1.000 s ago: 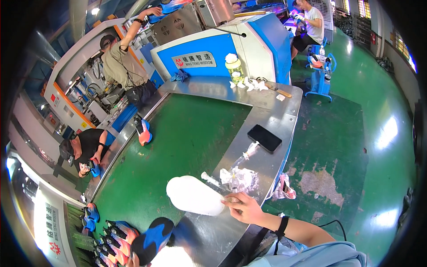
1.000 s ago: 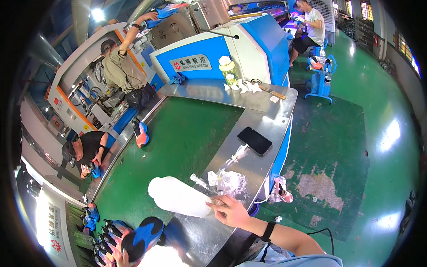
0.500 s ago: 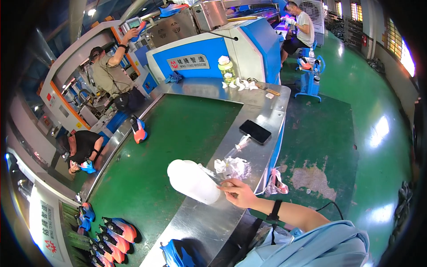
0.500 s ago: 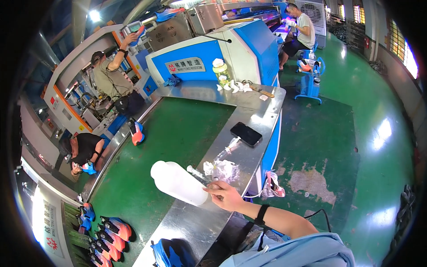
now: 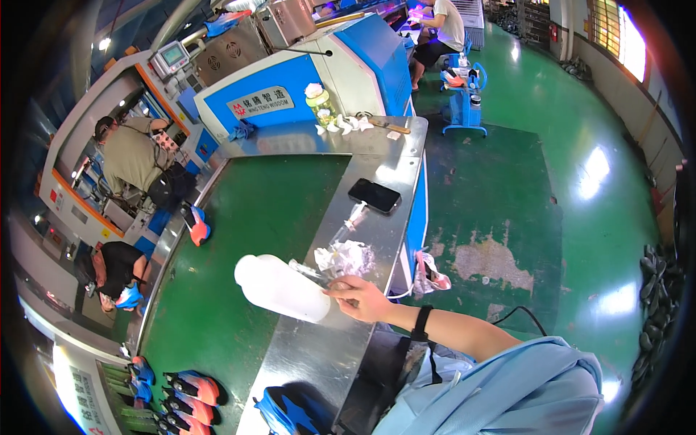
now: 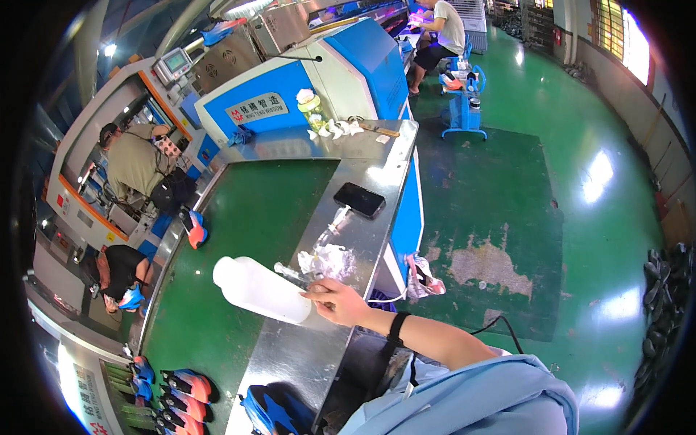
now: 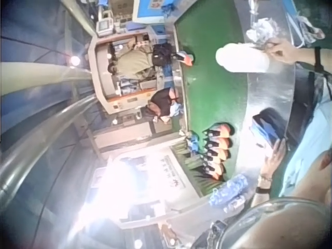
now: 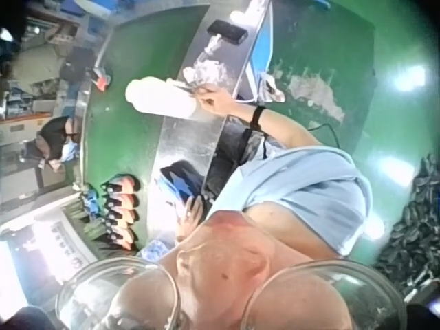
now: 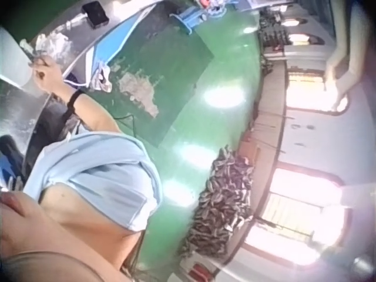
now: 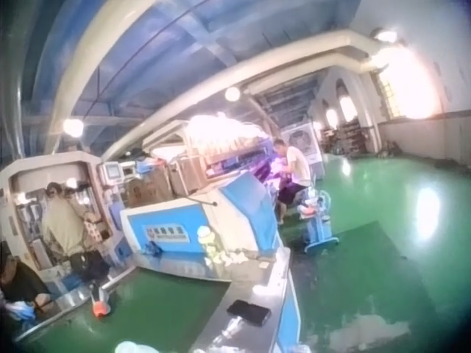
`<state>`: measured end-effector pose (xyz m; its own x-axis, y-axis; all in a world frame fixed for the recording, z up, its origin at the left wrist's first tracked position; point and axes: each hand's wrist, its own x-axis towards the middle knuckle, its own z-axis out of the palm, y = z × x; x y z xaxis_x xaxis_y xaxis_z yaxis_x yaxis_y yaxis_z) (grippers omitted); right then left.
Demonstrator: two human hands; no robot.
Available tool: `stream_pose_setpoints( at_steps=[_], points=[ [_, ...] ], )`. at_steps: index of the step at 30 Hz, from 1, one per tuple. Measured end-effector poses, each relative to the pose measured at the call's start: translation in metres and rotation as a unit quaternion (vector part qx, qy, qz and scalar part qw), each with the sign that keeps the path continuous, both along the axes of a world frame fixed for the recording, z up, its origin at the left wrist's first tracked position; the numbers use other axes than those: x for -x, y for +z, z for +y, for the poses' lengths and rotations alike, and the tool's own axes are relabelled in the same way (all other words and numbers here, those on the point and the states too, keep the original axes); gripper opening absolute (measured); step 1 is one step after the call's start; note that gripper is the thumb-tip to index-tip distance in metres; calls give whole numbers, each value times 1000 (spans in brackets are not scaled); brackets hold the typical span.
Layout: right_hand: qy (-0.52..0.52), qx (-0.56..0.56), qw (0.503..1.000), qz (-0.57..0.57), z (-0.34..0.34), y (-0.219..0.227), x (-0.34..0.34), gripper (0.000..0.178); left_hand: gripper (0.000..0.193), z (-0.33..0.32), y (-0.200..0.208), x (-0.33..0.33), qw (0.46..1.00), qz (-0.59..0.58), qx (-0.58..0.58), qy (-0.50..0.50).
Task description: Applying glue to the edges of shoe soles using a syringe.
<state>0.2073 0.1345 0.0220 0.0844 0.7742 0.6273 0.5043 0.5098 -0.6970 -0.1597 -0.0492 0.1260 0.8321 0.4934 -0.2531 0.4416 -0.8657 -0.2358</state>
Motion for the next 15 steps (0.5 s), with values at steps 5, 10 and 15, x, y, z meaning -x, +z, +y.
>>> stream_pose_setpoints(
  at_steps=[5,10,15],
  points=[
    [15,-17,1000,9,-3,-4,11,46,29,29,28,-9,982,-181,-48,-12],
    [45,94,992,69,-14,-15,8,60,34,48,57,-9,807,-490,-254,209],
    [118,110,957,241,-34,-7,-1,81,35,53,9,-1,583,-700,-163,379]
  ],
)
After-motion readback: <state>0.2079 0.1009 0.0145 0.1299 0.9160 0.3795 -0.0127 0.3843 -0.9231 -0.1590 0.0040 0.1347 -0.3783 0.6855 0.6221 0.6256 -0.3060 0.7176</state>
